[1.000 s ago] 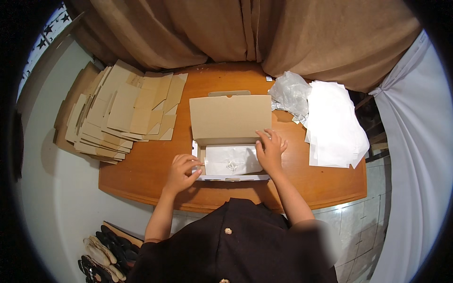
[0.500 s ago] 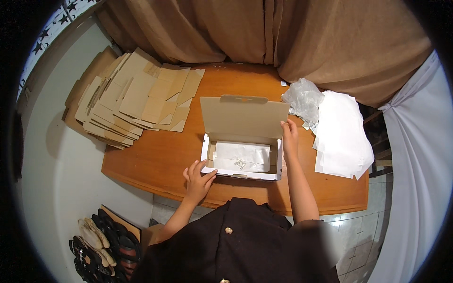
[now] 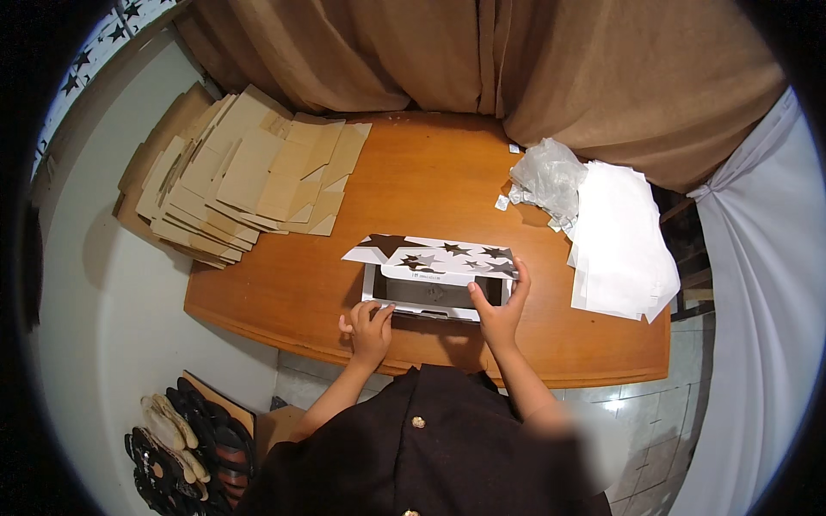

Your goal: Folding cardboard into boxes and placing paper lining inside them.

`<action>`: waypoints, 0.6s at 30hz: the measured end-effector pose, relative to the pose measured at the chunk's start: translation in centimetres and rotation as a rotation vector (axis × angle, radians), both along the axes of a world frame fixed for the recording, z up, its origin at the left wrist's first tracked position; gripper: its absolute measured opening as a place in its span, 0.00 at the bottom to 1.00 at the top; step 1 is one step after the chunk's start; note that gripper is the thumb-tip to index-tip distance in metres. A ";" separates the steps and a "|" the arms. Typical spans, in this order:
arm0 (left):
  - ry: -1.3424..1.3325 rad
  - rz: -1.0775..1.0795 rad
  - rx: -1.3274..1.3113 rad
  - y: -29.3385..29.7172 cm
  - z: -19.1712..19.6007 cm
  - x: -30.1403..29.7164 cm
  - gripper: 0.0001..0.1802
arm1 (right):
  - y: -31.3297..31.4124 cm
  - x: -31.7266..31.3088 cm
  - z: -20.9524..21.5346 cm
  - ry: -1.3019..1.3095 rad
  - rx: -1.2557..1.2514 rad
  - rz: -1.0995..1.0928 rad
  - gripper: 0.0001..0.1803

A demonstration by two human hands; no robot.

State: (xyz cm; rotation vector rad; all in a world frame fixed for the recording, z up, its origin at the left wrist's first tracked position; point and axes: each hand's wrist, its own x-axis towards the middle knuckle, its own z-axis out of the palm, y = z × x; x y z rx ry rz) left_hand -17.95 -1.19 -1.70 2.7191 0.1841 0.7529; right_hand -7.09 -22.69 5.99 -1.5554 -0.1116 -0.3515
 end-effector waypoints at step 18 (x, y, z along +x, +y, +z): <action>0.140 -0.033 -0.064 -4.9 0.2 -0.2 0.31 | -0.8 -1.4 -2.8 -0.095 -0.303 -0.016 0.25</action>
